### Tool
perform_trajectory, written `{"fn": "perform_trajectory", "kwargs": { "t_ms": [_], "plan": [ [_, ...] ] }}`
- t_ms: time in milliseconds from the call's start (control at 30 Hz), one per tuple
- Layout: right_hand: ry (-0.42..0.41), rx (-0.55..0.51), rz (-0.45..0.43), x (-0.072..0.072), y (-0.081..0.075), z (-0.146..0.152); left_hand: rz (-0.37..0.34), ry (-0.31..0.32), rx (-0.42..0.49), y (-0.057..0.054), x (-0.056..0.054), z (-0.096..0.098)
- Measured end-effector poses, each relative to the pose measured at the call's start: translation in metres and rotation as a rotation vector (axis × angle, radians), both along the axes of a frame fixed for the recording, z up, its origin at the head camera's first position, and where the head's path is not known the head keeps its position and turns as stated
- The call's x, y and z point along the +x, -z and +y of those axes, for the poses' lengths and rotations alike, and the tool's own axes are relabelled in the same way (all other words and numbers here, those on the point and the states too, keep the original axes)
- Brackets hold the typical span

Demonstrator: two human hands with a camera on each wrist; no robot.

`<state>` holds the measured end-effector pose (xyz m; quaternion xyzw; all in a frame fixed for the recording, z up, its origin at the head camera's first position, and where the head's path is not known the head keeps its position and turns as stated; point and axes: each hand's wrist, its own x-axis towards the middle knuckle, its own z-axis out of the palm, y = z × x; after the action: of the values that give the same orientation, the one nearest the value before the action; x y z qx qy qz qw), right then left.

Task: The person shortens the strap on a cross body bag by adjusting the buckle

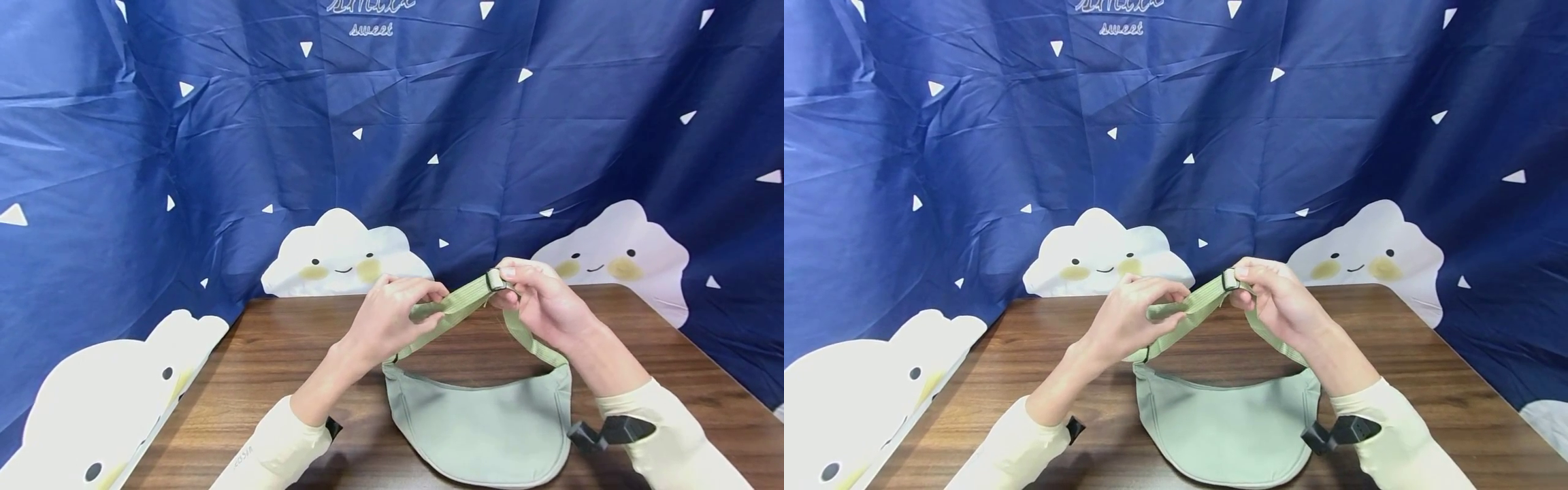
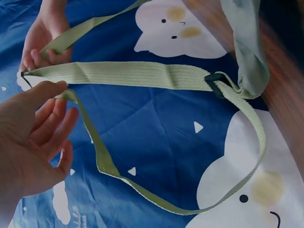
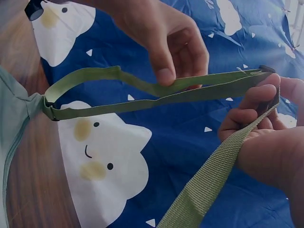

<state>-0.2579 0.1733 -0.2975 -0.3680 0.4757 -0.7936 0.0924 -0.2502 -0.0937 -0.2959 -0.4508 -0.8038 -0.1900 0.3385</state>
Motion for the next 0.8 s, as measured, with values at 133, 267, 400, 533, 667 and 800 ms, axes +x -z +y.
{"fn": "perform_trajectory", "kwargs": {
  "t_ms": [133,267,400,533,667,800],
  "plan": [
    [0.025,0.026,-0.014,-0.001,0.003,-0.001,-0.01,0.01,-0.015,0.001,-0.001,-0.001],
    [0.105,0.125,0.001,0.0,0.005,-0.005,-0.021,0.03,0.002,0.002,0.0,0.001],
    [0.177,0.28,0.07,0.004,0.008,-0.013,-0.018,0.082,0.078,0.001,0.005,0.005],
    [0.167,0.337,0.111,0.006,0.011,-0.021,0.013,0.134,0.145,-0.003,0.01,0.009],
    [0.151,0.345,0.132,0.006,0.011,-0.022,0.044,0.137,0.177,-0.005,0.012,0.009],
    [0.201,0.408,0.156,0.003,0.008,-0.014,0.054,0.129,0.193,-0.006,0.011,0.008]
  ]
}}
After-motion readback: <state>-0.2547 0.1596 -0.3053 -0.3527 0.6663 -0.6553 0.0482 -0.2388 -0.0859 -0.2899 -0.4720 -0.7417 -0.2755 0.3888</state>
